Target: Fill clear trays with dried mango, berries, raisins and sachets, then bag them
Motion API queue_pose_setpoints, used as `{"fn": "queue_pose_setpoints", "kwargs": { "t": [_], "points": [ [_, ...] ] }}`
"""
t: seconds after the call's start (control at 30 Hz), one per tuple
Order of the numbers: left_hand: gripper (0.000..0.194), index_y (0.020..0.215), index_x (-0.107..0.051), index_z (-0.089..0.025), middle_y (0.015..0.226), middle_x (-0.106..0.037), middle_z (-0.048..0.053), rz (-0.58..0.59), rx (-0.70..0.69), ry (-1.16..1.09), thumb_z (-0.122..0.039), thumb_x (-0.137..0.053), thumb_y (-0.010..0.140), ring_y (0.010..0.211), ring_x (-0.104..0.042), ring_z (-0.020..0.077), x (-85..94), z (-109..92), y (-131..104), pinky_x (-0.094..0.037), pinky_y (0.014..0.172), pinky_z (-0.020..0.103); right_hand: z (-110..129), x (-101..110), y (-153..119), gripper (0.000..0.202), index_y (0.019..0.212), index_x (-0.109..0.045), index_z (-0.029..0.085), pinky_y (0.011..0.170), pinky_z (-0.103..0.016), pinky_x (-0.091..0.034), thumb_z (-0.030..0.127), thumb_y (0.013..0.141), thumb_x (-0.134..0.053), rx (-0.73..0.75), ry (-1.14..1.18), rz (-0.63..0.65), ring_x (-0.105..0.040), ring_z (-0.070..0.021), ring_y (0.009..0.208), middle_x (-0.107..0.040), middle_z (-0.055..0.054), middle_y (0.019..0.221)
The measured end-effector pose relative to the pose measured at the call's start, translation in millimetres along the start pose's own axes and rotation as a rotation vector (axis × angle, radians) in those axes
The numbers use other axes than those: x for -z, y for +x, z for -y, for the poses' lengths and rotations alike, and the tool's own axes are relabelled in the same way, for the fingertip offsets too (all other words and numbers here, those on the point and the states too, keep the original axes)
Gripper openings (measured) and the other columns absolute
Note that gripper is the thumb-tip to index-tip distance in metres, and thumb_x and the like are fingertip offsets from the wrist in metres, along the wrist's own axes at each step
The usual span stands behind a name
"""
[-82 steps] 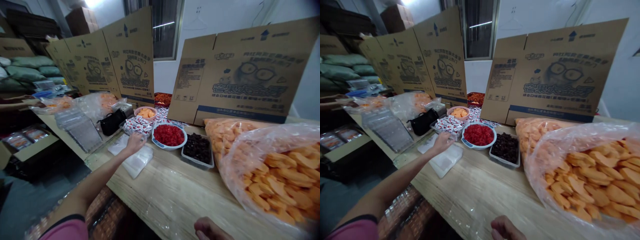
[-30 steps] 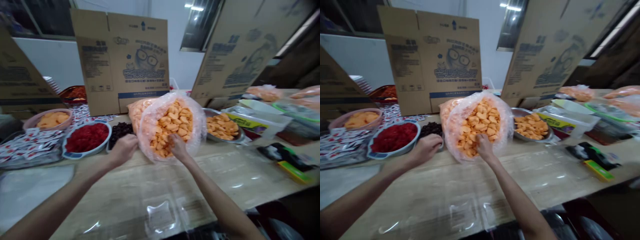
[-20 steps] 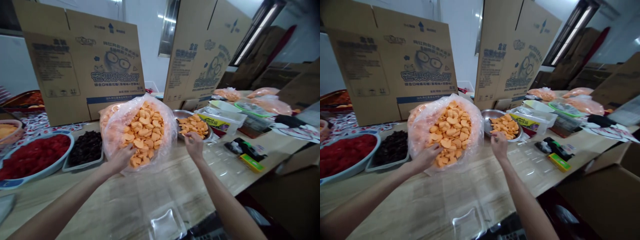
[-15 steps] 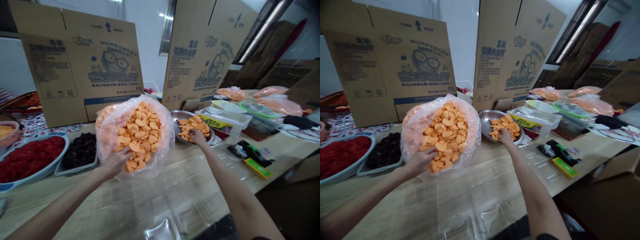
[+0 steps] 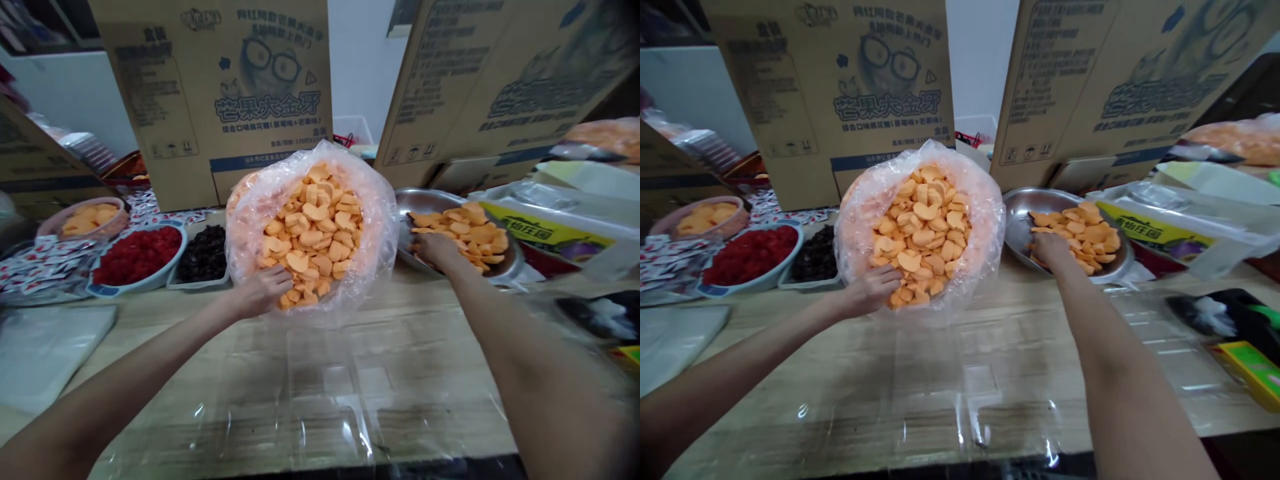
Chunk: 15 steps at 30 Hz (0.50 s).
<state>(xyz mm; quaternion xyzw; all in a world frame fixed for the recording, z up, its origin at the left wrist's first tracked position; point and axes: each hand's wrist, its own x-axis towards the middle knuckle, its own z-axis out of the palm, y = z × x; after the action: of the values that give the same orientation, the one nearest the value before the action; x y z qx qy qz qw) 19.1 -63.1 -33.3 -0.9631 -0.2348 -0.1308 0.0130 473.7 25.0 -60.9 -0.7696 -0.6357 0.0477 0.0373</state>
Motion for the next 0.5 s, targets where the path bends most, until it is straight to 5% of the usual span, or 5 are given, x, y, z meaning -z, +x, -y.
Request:
{"fn": "queue_pose_setpoints", "kwargs": {
  "t": [0.17,0.27,0.37,0.5],
  "points": [
    [0.015,0.078,-0.055,-0.017,0.078,-0.059,0.004,-0.067,0.297,-0.227,-0.007,-0.047,0.069,0.074,-0.056,0.0147,6.4,-2,5,-0.046,0.066,0.025,-6,17,-18,0.005,0.074,-0.060,0.013,0.083,-0.048,-0.042,0.010,0.073,-0.062,-0.137,0.217,-0.167,-0.059,-0.0366,0.099,-0.063,-0.021,0.089],
    [0.006,0.074,-0.052,-0.017,0.067,-0.054,-0.001,-0.163,0.420,-0.327,-0.013,-0.050,0.070,0.061,-0.051,0.0103,10.1,0,9,-0.041,0.057,0.022,-11,29,-39,0.020,0.092,-0.058,0.015,0.078,-0.044,-0.045,0.007,0.073,-0.060,-0.204,0.428,-0.283,-0.060,-0.0293,0.089,-0.061,-0.014,0.086],
    [0.007,0.077,-0.053,-0.016,0.066,-0.053,-0.003,-0.276,0.521,-0.437,-0.020,-0.054,0.072,0.058,-0.049,0.0084,15.2,2,13,-0.041,0.056,0.020,-14,38,-69,0.041,0.115,-0.048,0.017,0.065,-0.034,-0.048,0.006,0.076,-0.055,-0.226,0.671,-0.358,-0.059,-0.0176,0.070,-0.061,-0.009,0.087],
    [0.018,0.082,-0.058,-0.014,0.063,-0.052,-0.004,-0.402,0.666,-0.677,-0.025,-0.062,0.068,0.054,-0.050,0.0076,23.4,-12,17,-0.042,0.050,0.019,-14,41,-126,0.026,0.102,-0.055,0.016,0.061,-0.027,-0.049,0.013,0.077,-0.060,-0.180,0.937,-0.340,-0.057,-0.0103,0.061,-0.062,-0.005,0.083]
  ]
}}
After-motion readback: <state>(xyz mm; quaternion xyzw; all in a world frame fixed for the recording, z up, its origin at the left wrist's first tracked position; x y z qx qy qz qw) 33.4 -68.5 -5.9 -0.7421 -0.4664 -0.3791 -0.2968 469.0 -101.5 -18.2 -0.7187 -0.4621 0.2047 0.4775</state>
